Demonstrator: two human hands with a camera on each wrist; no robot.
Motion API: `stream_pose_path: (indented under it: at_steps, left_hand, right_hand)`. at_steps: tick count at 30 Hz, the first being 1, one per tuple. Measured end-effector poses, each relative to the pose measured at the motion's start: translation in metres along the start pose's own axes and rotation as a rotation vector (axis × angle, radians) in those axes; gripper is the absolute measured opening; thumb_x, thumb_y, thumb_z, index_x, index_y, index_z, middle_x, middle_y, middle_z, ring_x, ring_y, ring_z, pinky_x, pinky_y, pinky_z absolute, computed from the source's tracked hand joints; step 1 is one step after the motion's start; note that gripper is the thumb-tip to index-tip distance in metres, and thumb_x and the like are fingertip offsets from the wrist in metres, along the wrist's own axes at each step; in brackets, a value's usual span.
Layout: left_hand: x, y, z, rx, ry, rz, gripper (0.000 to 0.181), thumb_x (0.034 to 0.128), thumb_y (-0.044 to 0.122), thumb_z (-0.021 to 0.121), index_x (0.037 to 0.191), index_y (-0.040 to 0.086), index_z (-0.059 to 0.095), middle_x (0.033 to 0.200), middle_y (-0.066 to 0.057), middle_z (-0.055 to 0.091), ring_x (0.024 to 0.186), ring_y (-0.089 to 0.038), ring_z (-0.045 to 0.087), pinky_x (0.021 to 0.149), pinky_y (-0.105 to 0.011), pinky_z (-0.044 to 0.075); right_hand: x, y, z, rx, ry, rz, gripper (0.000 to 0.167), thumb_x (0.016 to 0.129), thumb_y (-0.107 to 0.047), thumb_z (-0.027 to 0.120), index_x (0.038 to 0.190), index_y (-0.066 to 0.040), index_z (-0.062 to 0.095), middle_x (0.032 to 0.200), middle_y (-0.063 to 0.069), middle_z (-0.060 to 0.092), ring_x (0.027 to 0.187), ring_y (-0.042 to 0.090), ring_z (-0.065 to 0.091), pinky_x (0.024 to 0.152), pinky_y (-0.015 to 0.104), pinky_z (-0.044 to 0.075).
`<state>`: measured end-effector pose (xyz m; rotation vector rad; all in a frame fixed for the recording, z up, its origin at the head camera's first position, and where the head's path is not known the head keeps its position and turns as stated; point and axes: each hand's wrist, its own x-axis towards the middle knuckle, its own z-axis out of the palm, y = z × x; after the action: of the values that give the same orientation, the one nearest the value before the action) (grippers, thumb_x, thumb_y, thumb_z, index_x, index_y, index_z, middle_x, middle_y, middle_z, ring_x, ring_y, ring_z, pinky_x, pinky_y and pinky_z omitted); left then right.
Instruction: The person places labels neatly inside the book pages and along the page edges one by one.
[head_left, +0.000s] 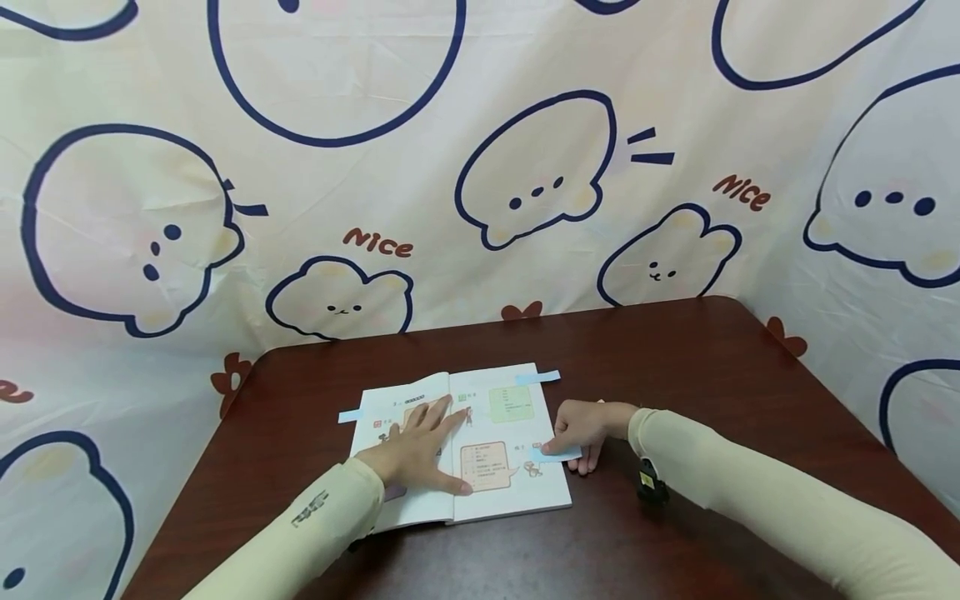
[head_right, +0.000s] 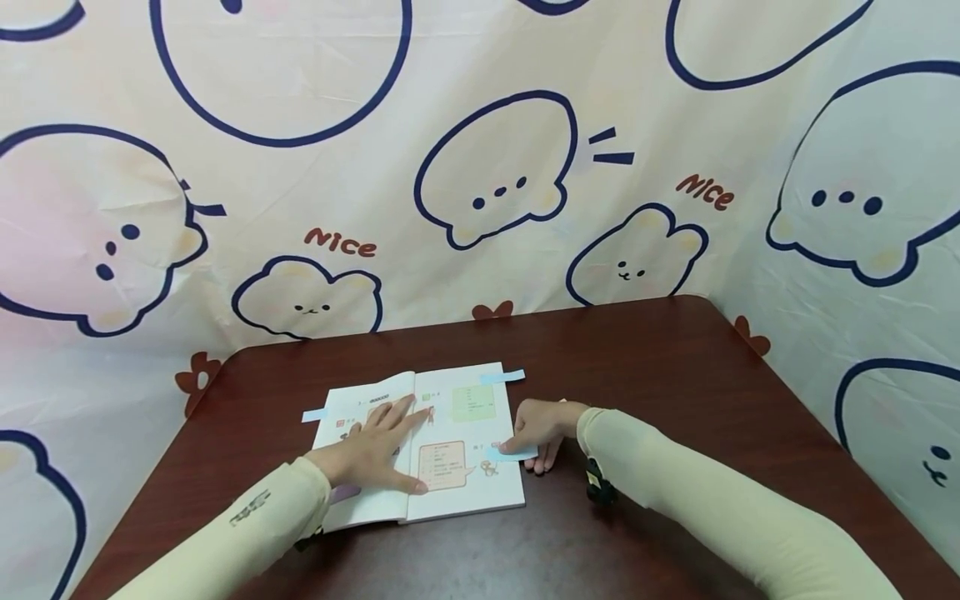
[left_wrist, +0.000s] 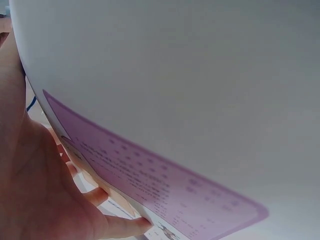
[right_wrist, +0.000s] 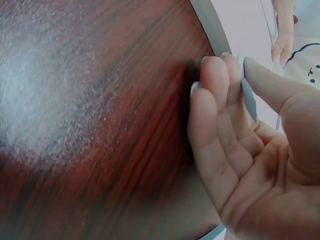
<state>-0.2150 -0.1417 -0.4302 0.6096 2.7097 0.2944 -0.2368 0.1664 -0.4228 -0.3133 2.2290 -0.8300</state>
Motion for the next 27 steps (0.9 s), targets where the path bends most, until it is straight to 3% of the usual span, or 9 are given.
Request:
stream_pose_path:
  at_steps: [12,16,21,27]
  left_hand:
    - [-0.001,0.002,-0.001,-0.014,0.0,0.015,0.113,0.0707,0.077,0.073,0.162,0.036,0.021,0.173,-0.002,0.002,0.158,-0.04,0.008,0.11,-0.082,0.018]
    - [-0.002,0.002,-0.001,-0.016,-0.003,0.015,0.113,0.0711,0.077,0.074,0.162,0.036,0.02,0.173,-0.002,0.002,0.158,-0.04,0.008,0.11,-0.081,0.019]
    - [-0.002,0.002,-0.001,-0.012,-0.007,0.011,0.113,0.0713,0.077,0.073,0.162,0.036,0.02,0.173,-0.002,0.002,0.158,-0.041,0.007,0.11,-0.081,0.018]
    - [-0.003,0.001,-0.001,-0.014,-0.005,0.013,0.113,0.0711,0.077,0.074,0.162,0.035,0.021,0.173,-0.003,0.002,0.158,-0.041,0.008,0.11,-0.082,0.018]
  right_hand:
    - [-0.008,0.009,0.001,0.1,0.02,-0.104,0.031,0.095,-0.02,0.07,0.071,-0.001,0.068,0.058,0.004,0.067,0.047,0.009,0.064,0.051,0.026,0.057]
    - [-0.006,0.01,0.002,0.08,0.03,-0.092,0.033,0.096,-0.025,0.068,0.07,-0.005,0.068,0.056,0.001,0.065,0.045,0.008,0.063,0.051,0.026,0.057]
    - [0.0,0.006,0.013,-0.008,0.151,-0.044,0.046,0.092,-0.043,0.072,0.06,-0.011,0.064,0.048,-0.001,0.06,0.039,0.007,0.058,0.046,0.027,0.055]
    - [0.002,-0.001,0.025,-0.118,0.313,-0.025,0.057,0.086,-0.043,0.079,0.046,-0.014,0.05,0.039,-0.002,0.047,0.034,0.009,0.051,0.041,0.026,0.05]
